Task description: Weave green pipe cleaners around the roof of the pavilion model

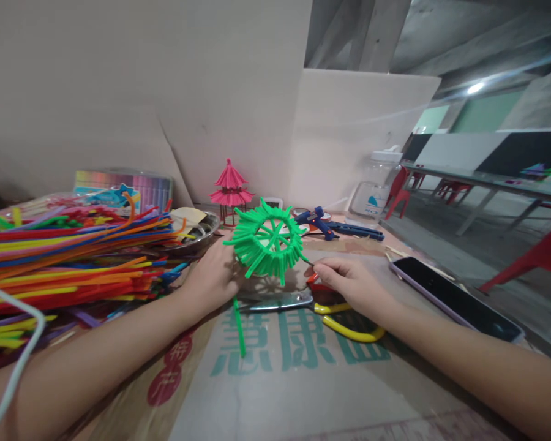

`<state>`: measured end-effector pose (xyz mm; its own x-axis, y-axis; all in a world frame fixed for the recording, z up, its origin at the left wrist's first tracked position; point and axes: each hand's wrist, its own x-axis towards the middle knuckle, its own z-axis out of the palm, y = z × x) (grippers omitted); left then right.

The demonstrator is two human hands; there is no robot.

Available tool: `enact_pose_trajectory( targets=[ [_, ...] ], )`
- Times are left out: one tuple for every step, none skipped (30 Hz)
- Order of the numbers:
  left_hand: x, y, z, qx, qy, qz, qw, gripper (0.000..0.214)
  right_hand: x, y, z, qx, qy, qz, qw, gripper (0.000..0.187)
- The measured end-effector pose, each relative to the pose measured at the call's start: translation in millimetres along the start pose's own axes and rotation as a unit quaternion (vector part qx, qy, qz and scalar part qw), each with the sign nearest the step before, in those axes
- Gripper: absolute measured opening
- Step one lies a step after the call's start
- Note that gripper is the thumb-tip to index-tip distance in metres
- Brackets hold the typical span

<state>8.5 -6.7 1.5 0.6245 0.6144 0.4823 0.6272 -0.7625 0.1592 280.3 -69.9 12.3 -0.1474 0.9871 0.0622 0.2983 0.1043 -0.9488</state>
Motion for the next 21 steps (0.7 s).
enact_pose_trajectory(
  targets=[
    [-0.1, -0.5, 0.3, 0.001, 0.004, 0.001, 1.0, 0.022, -0.3, 0.2, 0.0, 0.011, -0.01, 0.008, 1.0, 0.037],
    [-0.3, -1.1, 0.5, 0.001, 0.008, 0.002, 1.0, 0.022, -0.5, 0.7, -0.1, 0.023, -0.018, 0.015, 0.999, 0.039],
    [-0.4, -1.4, 0.5, 0.001, 0.011, 0.002, 1.0, 0.022, -0.8, 1.4, -0.2, 0.03, -0.023, 0.017, 0.999, 0.041],
    [-0.4, -1.6, 0.4, 0.0, 0.013, 0.003, 1.0, 0.023, -0.9, 2.2, -0.3, 0.031, -0.022, 0.013, 0.999, 0.042],
    [-0.3, -1.6, 0.2, -0.002, 0.013, 0.004, 1.0, 0.024, -1.0, 3.0, -0.4, 0.026, -0.016, 0.004, 1.0, 0.043],
    [-0.2, -1.3, -0.1, -0.003, 0.013, 0.005, 1.0, 0.025, -0.9, 3.8, -0.5, 0.019, -0.008, -0.006, 1.0, 0.043],
    [0.0, -0.9, -0.5, -0.005, 0.011, 0.006, 1.0, 0.026, -0.7, 4.5, -0.6, 0.014, 0.0, -0.016, 1.0, 0.043],
    [0.1, -0.5, -0.8, -0.006, 0.009, 0.007, 1.0, 0.026, -0.5, 5.1, -0.6, 0.011, 0.004, -0.023, 1.0, 0.043],
    [0.2, -0.2, -0.9, -0.006, 0.007, 0.008, 1.0, 0.026, -0.2, 5.4, -0.5, 0.01, 0.003, -0.026, 1.0, 0.042],
    [0.2, 0.0, -0.9, -0.006, 0.006, 0.009, 1.0, 0.025, 0.1, 5.6, -0.4, 0.011, -0.002, -0.026, 1.0, 0.042],
    [0.1, 0.0, -0.8, -0.006, 0.007, 0.009, 1.0, 0.023, 0.4, 5.5, -0.2, 0.013, -0.008, -0.023, 1.0, 0.042],
    [-0.1, -0.3, -0.4, -0.005, 0.011, 0.009, 1.0, 0.021, 0.6, 5.2, 0.0, 0.012, -0.014, -0.02, 1.0, 0.042],
    [-0.4, -0.6, 0.0, -0.005, 0.015, 0.01, 1.0, 0.019, 0.7, 4.7, 0.2, 0.011, -0.018, -0.018, 1.0, 0.042],
    [-0.6, -1.1, 0.4, -0.005, 0.019, 0.01, 1.0, 0.018, 0.8, 4.2, 0.3, 0.009, -0.02, -0.017, 1.0, 0.043],
    [-0.8, -1.5, 0.8, -0.005, 0.021, 0.009, 1.0, 0.017, 0.9, 3.6, 0.4, 0.007, -0.02, -0.019, 1.0, 0.042],
    [-0.9, -1.8, 1.1, -0.005, 0.021, 0.008, 1.0, 0.017, 1.0, 3.0, 0.4, 0.003, -0.018, -0.021, 1.0, 0.042],
    [-0.9, -2.0, 1.3, -0.004, 0.018, 0.007, 1.0, 0.018, 1.2, 2.6, 0.4, -0.001, -0.016, -0.025, 1.0, 0.042],
    [-0.9, -2.1, 1.4, -0.004, 0.014, 0.006, 1.0, 0.018, 1.3, 2.5, 0.4, -0.005, -0.014, -0.027, 1.0, 0.041],
    [-0.8, -2.0, 1.3, -0.003, 0.01, 0.007, 1.0, 0.019, 1.5, 2.5, 0.3, -0.009, -0.011, -0.029, 0.999, 0.041],
    [-0.6, -1.8, 1.2, -0.002, 0.007, 0.008, 1.0, 0.021, 1.8, 2.8, 0.1, -0.013, -0.008, -0.031, 0.999, 0.041],
    [-0.5, -1.7, 1.1, 0.0, 0.006, 0.009, 1.0, 0.022, 2.1, 3.4, 0.0, -0.016, -0.005, -0.035, 0.999, 0.04]
  ],
)
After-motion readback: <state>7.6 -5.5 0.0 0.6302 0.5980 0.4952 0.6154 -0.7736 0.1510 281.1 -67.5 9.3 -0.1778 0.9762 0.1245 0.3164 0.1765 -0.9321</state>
